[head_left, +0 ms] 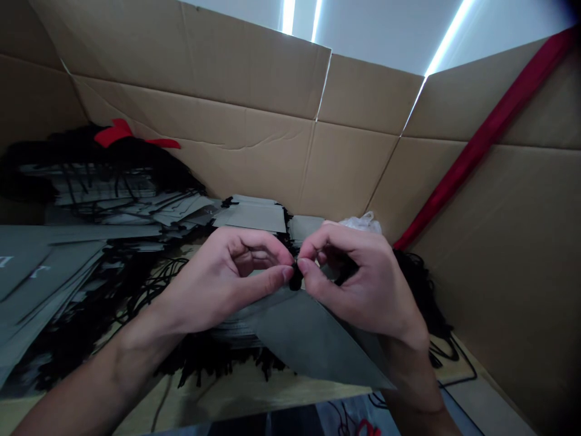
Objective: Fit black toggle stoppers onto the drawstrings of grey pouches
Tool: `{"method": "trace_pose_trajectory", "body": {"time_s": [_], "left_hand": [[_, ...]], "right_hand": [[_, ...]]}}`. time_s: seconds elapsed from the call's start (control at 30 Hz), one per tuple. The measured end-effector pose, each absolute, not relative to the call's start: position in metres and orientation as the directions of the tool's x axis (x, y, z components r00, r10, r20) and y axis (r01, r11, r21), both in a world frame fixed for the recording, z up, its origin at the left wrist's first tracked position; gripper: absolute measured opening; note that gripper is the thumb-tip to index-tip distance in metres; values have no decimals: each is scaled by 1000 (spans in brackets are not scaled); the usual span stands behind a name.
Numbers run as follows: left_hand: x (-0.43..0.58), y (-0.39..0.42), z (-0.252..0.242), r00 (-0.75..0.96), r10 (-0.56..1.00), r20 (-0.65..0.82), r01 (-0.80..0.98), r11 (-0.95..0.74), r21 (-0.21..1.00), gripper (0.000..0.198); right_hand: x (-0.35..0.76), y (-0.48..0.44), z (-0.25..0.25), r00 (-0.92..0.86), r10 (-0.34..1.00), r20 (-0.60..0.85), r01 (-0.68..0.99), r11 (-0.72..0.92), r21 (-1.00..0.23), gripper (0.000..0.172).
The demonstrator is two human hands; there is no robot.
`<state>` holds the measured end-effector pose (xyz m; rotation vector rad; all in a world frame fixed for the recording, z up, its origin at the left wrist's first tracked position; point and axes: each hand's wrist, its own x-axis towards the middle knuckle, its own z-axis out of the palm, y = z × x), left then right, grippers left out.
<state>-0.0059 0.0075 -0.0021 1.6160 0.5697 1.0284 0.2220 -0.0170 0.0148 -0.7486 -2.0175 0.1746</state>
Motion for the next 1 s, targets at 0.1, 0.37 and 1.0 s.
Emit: {"method": "trace_pose_trajectory", "body": {"time_s": [0.1,0.37,1.0], "left_hand": [[-5,7,-1,515,784,347,-144,-320,936,13],[-3,5,0,561,725,399,-117,-408,905,13],[-9,5,1,602,711,362,-196,-308,931,29]], "right_hand": [[222,-17,16,-354,570,741,437,802,-408,14],[222,-17,15,-291,601,744,429,777,-460,12],[246,-1,16,-589,460,664,210,881,-424,21]]}}
